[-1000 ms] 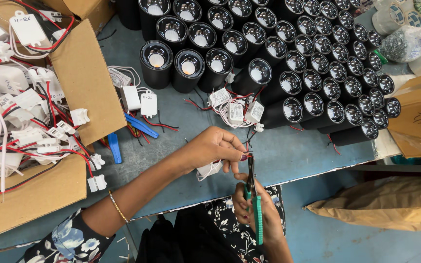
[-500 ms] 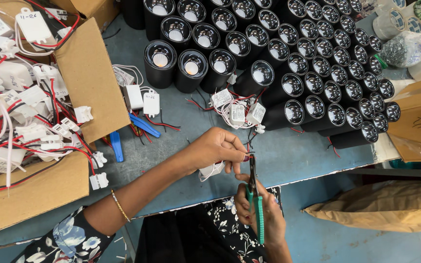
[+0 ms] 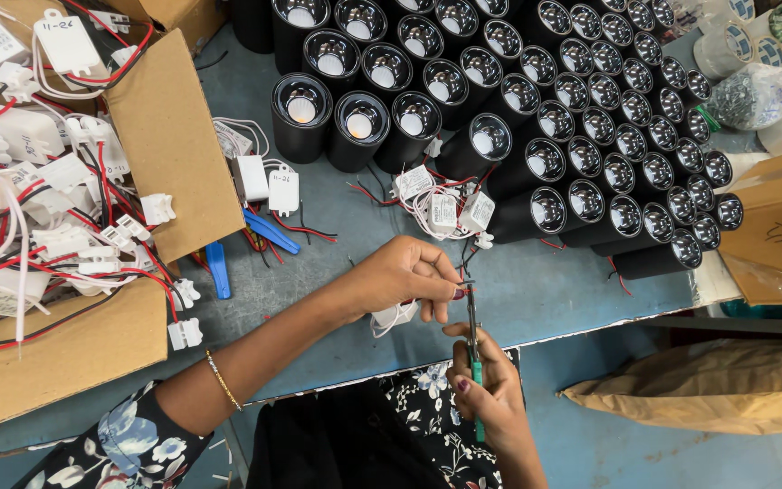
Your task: The person takes LED driver modules with red and black wires from a cardboard box, strips insulation from the wire ends using blue-handled pliers and green-handled cutters, and sets the prepared modules on the workbench beside rows of black LED light cylinders.
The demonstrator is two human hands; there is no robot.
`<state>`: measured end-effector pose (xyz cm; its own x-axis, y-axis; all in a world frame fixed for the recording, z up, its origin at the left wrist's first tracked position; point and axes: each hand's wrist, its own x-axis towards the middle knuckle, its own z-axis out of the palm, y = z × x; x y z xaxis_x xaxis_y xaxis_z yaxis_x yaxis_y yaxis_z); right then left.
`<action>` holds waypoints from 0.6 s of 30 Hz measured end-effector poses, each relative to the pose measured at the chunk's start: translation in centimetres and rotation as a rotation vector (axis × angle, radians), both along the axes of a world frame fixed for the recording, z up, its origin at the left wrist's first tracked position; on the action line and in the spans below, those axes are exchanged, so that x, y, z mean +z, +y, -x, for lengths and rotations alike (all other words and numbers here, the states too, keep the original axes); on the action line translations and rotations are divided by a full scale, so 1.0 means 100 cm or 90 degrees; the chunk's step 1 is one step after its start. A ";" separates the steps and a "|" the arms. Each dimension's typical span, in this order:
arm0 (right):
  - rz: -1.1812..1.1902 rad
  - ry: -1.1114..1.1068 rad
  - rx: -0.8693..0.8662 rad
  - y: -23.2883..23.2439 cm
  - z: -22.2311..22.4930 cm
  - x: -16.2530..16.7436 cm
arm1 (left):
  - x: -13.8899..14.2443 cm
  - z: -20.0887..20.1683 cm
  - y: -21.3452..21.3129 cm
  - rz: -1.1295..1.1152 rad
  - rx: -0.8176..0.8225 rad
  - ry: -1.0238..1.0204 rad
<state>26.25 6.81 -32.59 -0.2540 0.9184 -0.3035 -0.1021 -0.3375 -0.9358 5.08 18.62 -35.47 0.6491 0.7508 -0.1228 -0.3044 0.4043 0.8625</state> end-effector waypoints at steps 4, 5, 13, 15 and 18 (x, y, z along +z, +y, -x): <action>-0.017 -0.065 0.013 0.002 -0.002 0.002 | -0.009 -0.003 0.003 -0.038 -0.016 -0.018; -0.024 -0.083 0.020 0.002 -0.003 0.002 | -0.011 -0.004 0.004 -0.057 -0.021 -0.032; 0.241 0.397 -0.029 0.004 -0.019 -0.015 | -0.012 0.002 0.004 -0.036 0.012 0.037; 0.272 0.531 -0.005 0.006 -0.026 -0.026 | -0.009 0.004 0.002 -0.023 0.008 0.019; 0.242 0.683 0.082 0.000 -0.029 -0.049 | -0.004 0.005 0.000 -0.030 -0.013 -0.040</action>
